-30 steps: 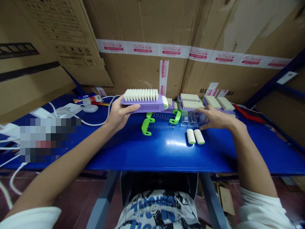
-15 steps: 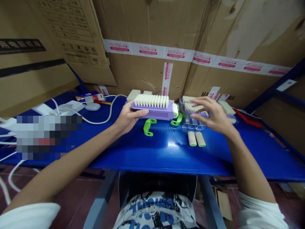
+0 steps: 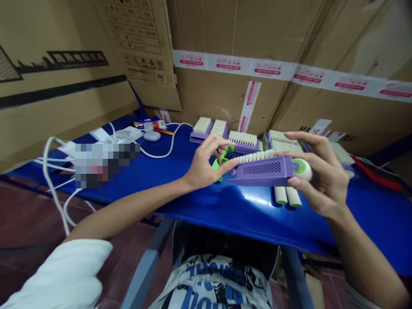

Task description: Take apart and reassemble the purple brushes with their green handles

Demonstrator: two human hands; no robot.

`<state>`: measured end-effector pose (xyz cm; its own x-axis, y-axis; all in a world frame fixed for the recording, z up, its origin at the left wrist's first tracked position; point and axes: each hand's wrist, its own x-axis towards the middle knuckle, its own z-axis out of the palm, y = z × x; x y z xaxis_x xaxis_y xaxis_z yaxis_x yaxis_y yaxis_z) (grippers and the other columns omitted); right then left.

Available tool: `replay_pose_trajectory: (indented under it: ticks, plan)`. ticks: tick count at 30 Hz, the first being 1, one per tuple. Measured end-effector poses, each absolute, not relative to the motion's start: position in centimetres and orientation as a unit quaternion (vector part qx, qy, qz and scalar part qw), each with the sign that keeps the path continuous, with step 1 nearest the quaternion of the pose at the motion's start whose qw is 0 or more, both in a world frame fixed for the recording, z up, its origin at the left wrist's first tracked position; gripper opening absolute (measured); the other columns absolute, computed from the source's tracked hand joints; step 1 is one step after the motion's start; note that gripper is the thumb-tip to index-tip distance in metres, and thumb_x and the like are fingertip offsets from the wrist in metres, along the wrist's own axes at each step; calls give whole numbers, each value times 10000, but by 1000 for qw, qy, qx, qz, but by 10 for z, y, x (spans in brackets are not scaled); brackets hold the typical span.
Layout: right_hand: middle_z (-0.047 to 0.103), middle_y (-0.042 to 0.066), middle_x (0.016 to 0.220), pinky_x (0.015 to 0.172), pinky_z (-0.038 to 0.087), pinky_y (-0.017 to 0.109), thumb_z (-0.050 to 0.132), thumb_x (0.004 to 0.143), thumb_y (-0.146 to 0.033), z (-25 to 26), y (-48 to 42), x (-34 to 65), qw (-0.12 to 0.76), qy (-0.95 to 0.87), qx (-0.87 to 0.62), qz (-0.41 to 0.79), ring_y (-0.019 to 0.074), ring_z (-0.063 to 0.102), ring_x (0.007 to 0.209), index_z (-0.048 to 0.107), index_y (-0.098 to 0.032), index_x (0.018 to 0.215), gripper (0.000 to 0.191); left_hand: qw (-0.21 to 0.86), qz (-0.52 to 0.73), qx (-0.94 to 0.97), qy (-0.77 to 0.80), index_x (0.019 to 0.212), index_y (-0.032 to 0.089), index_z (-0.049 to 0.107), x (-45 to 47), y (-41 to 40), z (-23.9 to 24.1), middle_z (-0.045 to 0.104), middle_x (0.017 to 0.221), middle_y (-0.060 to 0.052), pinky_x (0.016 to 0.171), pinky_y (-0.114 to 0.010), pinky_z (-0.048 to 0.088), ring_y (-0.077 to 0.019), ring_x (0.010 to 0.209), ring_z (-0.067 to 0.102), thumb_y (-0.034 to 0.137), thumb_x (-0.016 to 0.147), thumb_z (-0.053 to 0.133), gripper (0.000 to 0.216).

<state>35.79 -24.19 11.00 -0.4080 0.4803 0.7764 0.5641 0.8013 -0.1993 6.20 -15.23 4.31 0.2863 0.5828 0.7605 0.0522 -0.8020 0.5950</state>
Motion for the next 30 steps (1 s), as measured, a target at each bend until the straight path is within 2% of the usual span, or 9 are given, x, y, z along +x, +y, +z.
replay_pose_trajectory:
  ticks: [3,6,9,11,13,16,24,30]
  plan:
    - [746,130,1455,1135,612,610,721,1099,-459,114,-242,362,449,-828,-334,-37,396,739,1335,836,-358,1408,345,73,655,741,126,1196,269,772,62,-161,50,693,1052,-24,718,-290,596,-146,824,643,366,1002,905,255]
    - [768,138,1350,1054,630,515,780,1078,-399,117,-240,360,405,-859,-308,-54,337,774,1210,814,-287,1401,345,14,613,789,39,1247,258,745,68,-168,54,759,1084,-46,853,-380,669,-202,945,744,368,1015,907,304]
    - [785,152,1308,1008,625,478,748,1107,-433,121,-241,349,325,-898,-292,-58,312,776,1143,801,-212,1348,331,12,548,836,-31,1342,225,708,75,-172,53,812,1183,-107,961,-460,712,-270,1120,808,430,1027,898,421]
    - [802,160,1276,971,621,468,710,1130,-478,127,-242,340,283,-913,-287,-59,312,768,1122,811,-182,1292,352,15,537,842,-42,1354,248,692,78,-173,53,814,1207,-105,981,-477,722,-280,1163,813,437,1028,896,429]
    - [810,171,1277,945,616,470,689,1139,-522,134,-241,331,249,-924,-285,-55,320,757,1124,817,-153,1272,413,10,543,839,-34,1320,257,695,76,-173,53,798,1185,-94,964,-464,724,-269,1132,807,406,1018,910,400]
    - [801,180,1302,944,610,493,681,1138,-559,145,-237,322,201,-934,-291,-45,330,748,1126,820,-125,1258,471,18,549,835,-27,1284,200,701,71,-172,55,769,1141,-106,932,-432,709,-249,1056,779,352,978,948,421]
    - [775,177,1277,931,601,448,714,1121,-547,156,-231,306,147,-937,-317,-30,317,766,1098,834,-141,1163,426,58,555,830,-17,1344,229,679,62,-164,56,745,1123,-83,889,-403,680,-238,1007,753,365,939,958,511]
    - [800,149,1290,861,569,425,801,1068,-476,157,-236,287,138,-922,-361,-8,317,793,1048,873,-160,1128,329,84,523,848,-18,1219,242,625,56,-163,64,698,1032,-30,808,-341,632,-198,922,695,273,910,928,433]
